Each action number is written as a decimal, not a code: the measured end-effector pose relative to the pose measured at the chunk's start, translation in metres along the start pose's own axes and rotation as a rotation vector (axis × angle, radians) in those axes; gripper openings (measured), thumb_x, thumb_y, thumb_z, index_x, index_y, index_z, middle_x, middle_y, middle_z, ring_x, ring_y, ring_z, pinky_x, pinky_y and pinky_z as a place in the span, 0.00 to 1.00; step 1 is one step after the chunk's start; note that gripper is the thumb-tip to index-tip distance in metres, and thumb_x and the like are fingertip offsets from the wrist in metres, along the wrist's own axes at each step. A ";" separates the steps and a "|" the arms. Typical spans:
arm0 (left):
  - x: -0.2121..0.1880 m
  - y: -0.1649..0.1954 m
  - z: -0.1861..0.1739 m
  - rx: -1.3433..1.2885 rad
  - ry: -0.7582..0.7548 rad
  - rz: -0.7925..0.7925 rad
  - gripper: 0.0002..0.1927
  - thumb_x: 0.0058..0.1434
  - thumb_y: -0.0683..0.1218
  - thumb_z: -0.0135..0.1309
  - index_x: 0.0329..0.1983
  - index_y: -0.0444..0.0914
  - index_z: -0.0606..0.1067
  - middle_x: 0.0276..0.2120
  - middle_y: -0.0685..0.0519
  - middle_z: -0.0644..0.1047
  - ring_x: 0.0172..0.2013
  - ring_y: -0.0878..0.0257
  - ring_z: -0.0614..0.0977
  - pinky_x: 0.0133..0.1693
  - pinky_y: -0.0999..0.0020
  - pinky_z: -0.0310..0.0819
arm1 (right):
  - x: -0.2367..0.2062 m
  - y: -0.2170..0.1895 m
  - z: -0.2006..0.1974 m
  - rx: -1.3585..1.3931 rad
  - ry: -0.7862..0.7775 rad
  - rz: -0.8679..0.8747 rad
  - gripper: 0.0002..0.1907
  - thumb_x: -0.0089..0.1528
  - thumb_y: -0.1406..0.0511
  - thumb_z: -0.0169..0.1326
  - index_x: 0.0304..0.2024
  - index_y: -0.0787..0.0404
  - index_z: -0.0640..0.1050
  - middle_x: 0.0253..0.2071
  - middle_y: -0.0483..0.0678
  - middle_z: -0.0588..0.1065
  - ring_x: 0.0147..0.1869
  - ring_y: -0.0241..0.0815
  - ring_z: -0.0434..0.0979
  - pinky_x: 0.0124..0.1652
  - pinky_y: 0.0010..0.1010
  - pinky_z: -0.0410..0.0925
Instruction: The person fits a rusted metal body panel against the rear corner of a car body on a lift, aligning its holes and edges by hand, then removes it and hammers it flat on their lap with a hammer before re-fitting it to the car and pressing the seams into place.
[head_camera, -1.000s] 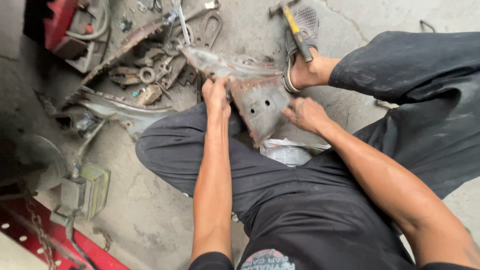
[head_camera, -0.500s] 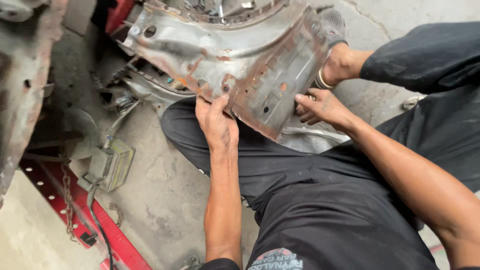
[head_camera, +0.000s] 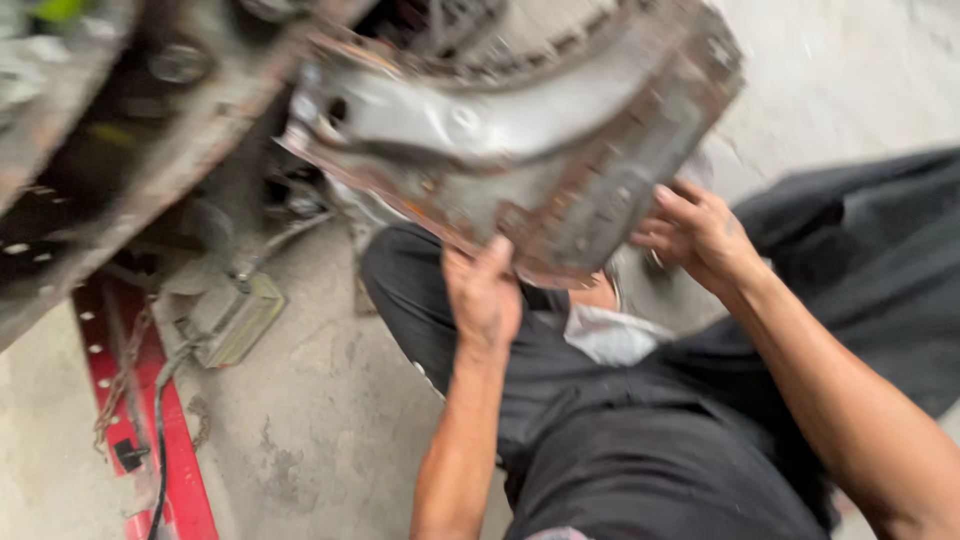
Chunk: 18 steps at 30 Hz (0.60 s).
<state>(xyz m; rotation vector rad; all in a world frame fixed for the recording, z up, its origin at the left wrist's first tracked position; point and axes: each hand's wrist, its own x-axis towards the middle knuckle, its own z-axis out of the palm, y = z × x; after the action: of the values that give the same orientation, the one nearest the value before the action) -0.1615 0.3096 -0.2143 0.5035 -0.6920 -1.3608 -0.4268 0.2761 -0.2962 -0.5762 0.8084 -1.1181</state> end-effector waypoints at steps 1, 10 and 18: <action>0.000 0.002 0.000 0.055 0.023 0.009 0.32 0.62 0.31 0.50 0.71 0.35 0.62 0.63 0.50 0.71 0.64 0.57 0.73 0.69 0.56 0.63 | 0.011 -0.006 0.005 -0.018 0.060 -0.008 0.33 0.68 0.61 0.54 0.72 0.69 0.63 0.56 0.55 0.73 0.52 0.49 0.77 0.51 0.44 0.71; 0.066 0.023 -0.030 0.368 0.048 -0.098 0.14 0.75 0.49 0.44 0.49 0.32 0.72 0.41 0.52 0.74 0.42 0.60 0.82 0.40 0.52 0.85 | 0.114 -0.135 0.082 -0.266 -0.021 -0.282 0.38 0.63 0.66 0.57 0.73 0.67 0.60 0.58 0.54 0.74 0.58 0.46 0.77 0.56 0.43 0.72; 0.204 0.058 -0.033 0.116 0.150 0.103 0.11 0.73 0.45 0.45 0.50 0.31 0.70 0.45 0.44 0.78 0.44 0.50 0.85 0.49 0.45 0.83 | 0.244 -0.239 0.227 -0.638 -0.288 -0.663 0.43 0.61 0.65 0.62 0.75 0.61 0.59 0.64 0.55 0.73 0.62 0.47 0.75 0.60 0.40 0.73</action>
<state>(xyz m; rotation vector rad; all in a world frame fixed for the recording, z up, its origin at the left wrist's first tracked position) -0.0841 0.1154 -0.1659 0.6470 -0.6671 -1.1779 -0.3242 -0.0327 -0.0473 -1.5881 0.7311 -1.3182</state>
